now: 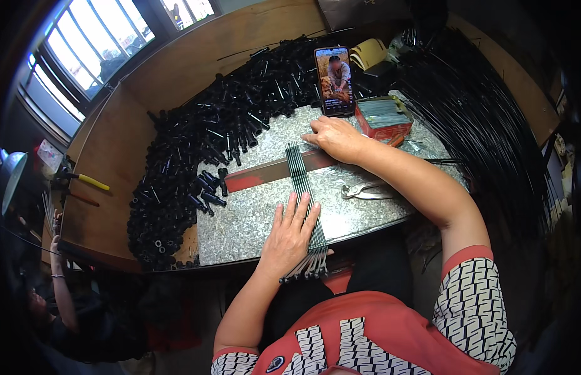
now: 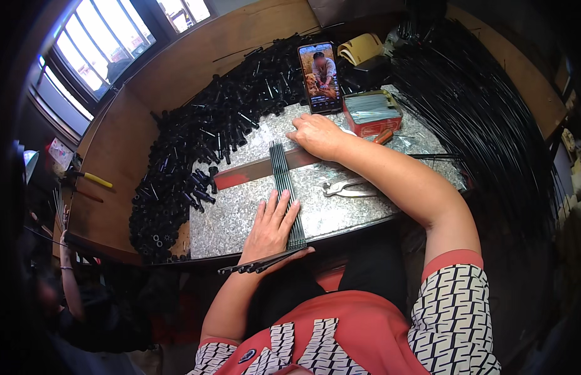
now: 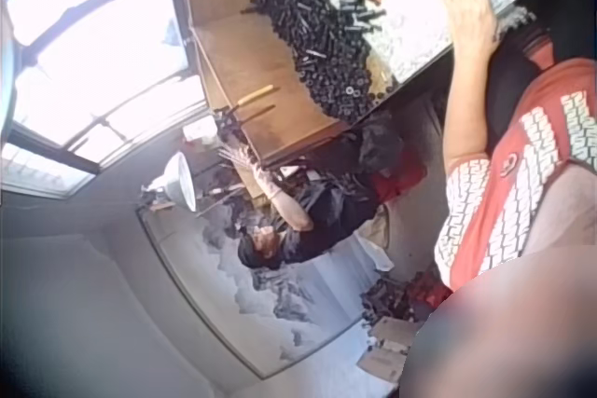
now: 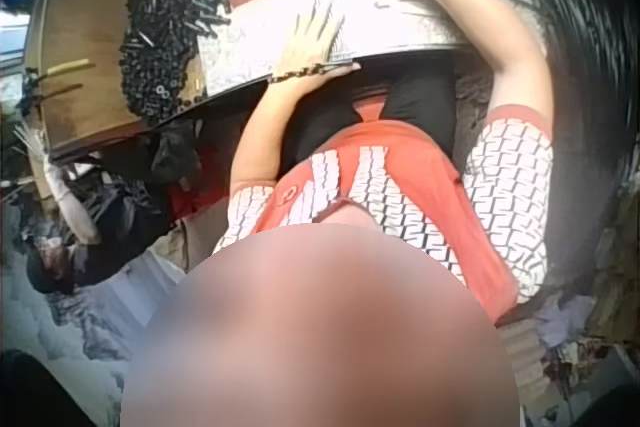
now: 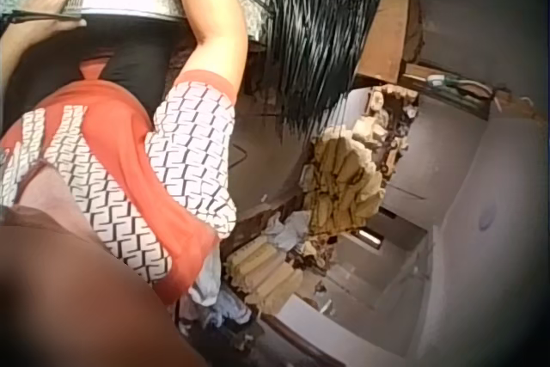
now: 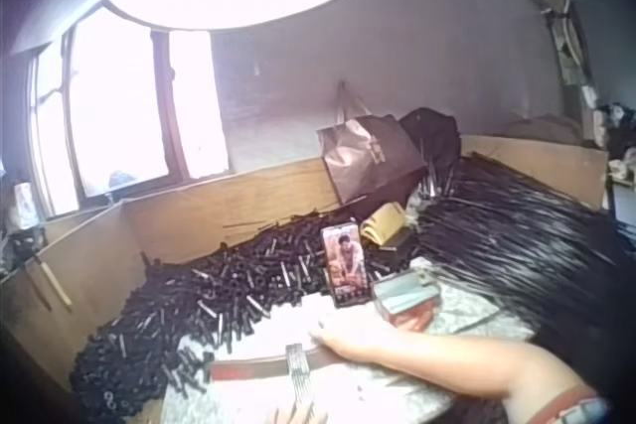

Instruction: The recorder is assembling black bristles into a plastic mounting base and using pliers to secure or trim them.

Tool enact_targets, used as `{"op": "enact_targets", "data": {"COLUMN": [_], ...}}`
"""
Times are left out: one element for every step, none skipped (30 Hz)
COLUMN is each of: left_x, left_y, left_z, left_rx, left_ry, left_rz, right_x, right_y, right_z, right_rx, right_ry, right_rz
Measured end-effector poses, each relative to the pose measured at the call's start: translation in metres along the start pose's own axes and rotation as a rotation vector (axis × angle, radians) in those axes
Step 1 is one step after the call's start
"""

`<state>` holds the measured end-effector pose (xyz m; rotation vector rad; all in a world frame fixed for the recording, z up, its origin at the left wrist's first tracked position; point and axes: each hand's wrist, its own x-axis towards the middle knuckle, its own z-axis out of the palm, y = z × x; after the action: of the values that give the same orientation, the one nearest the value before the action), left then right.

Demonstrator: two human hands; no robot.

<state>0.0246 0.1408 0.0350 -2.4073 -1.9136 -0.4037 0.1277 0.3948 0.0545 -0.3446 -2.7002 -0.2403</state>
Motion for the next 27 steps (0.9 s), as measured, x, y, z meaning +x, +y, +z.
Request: {"op": "enact_targets", "data": {"left_x": [0.0, -0.0004, -0.0006, -0.0008, -0.0009, -0.0009, -0.001, -0.0011, -0.0011, -0.0013, -0.0013, -0.0015, -0.0017, -0.0011, -0.0004, 0.0005, 0.0005, 0.0005, 0.0005, 0.0, -0.0005, -0.0011, -0.0011, -0.0013, -0.0015, -0.0013, -0.0011], "left_y": [-0.0001, -0.0001, -0.0003, -0.0005, -0.001, -0.0013, -0.0016, -0.0016, -0.0016, -0.0016, -0.0016, -0.0017, -0.0017, -0.0016, -0.0014, -0.0012, -0.0011, -0.0009, -0.0007, -0.0005, -0.0005, -0.0007, -0.0011, -0.0015, -0.0021, -0.0022, -0.0022], "left_z": [0.0001, -0.0004, -0.0004, -0.0002, 0.0004, 0.0006, 0.0007, 0.0008, 0.0007, 0.0005, 0.0002, 0.0001, -0.0001, 0.0003, 0.0005, 0.0005, 0.0, -0.0003, -0.0006, -0.001, -0.0014, -0.0017, -0.0012, -0.0004, 0.0008, 0.0014, 0.0016], "left_rx": [-0.003, -0.005, -0.005, -0.002, 0.0, 0.0, 0.006, 0.013, 0.012, 0.015, 0.017, 0.017, 0.014, 0.009, 0.008, 0.005, 0.003, 0.004, 0.004, 0.005, 0.005, 0.005, 0.004, 0.003, 0.007, 0.011, 0.011], "left_ry": [-0.001, -0.001, 0.0, 0.001, 0.003, 0.004, 0.003, 0.001, 0.001, 0.004, 0.007, 0.007, 0.01, 0.013, 0.013, 0.013, 0.012, 0.011, 0.01, 0.01, 0.01, 0.012, 0.015, 0.016, 0.019, 0.023, 0.024], "left_rz": [0.001, 0.001, 0.0, 0.005, 0.01, 0.009, 0.013, 0.018, 0.018, 0.018, 0.019, 0.018, 0.018, 0.018, 0.019, 0.022, 0.023, 0.023, 0.021, 0.017, 0.016, 0.017, 0.018, 0.018, 0.021, 0.025, 0.025], "right_x": [0.0009, 0.0019, 0.0023, 0.002, 0.002, 0.0018, 0.0016, 0.0013, 0.0015, 0.002, 0.0024, 0.003, 0.0039, 0.0041, 0.0043, 0.0044, 0.0052, 0.0061, 0.007, 0.0082, 0.0092, 0.01, 0.0103, 0.0094, 0.0075, 0.006, 0.0055], "right_y": [0.0006, 0.0008, 0.0013, 0.0021, 0.0029, 0.0028, 0.0022, 0.0019, 0.002, 0.0022, 0.0022, 0.0017, 0.0008, 0.0008, 0.001, 0.0014, 0.0011, 0.0009, 0.001, 0.0004, -0.0001, -0.0007, -0.0007, -0.0014, -0.0027, -0.0028, -0.0021], "right_z": [0.0003, 0.0001, 0.0, -0.0001, 0.0005, 0.0005, 0.0003, 0.0, -0.0001, -0.0002, -0.0003, -0.0003, -0.0003, -0.0001, 0.0011, 0.0033, 0.0046, 0.0049, 0.0052, 0.0049, 0.004, 0.0024, 0.0018, 0.0026, 0.004, 0.0047, 0.0053], "right_rx": [0.002, 0.003, 0.003, 0.023, 0.043, 0.043, 0.054, 0.065, 0.065, 0.069, 0.074, 0.074, 0.081, 0.086, 0.085, 0.088, 0.092, 0.092, 0.091, 0.089, 0.09, 0.09, 0.09, 0.09, 0.107, 0.123, 0.122], "right_ry": [-0.01, -0.02, -0.019, -0.025, -0.032, -0.033, -0.052, -0.071, -0.071, -0.049, -0.027, -0.027, -0.026, -0.027, -0.027, -0.034, -0.039, -0.039, -0.039, -0.039, -0.038, -0.048, -0.059, -0.059, -0.041, -0.023, -0.023], "right_rz": [-0.005, -0.011, -0.012, -0.012, -0.013, -0.015, -0.003, 0.009, 0.009, -0.006, -0.021, -0.022, -0.019, -0.014, -0.014, -0.015, -0.019, -0.019, -0.026, -0.034, -0.035, -0.033, -0.03, -0.03, -0.019, -0.008, -0.008]}}
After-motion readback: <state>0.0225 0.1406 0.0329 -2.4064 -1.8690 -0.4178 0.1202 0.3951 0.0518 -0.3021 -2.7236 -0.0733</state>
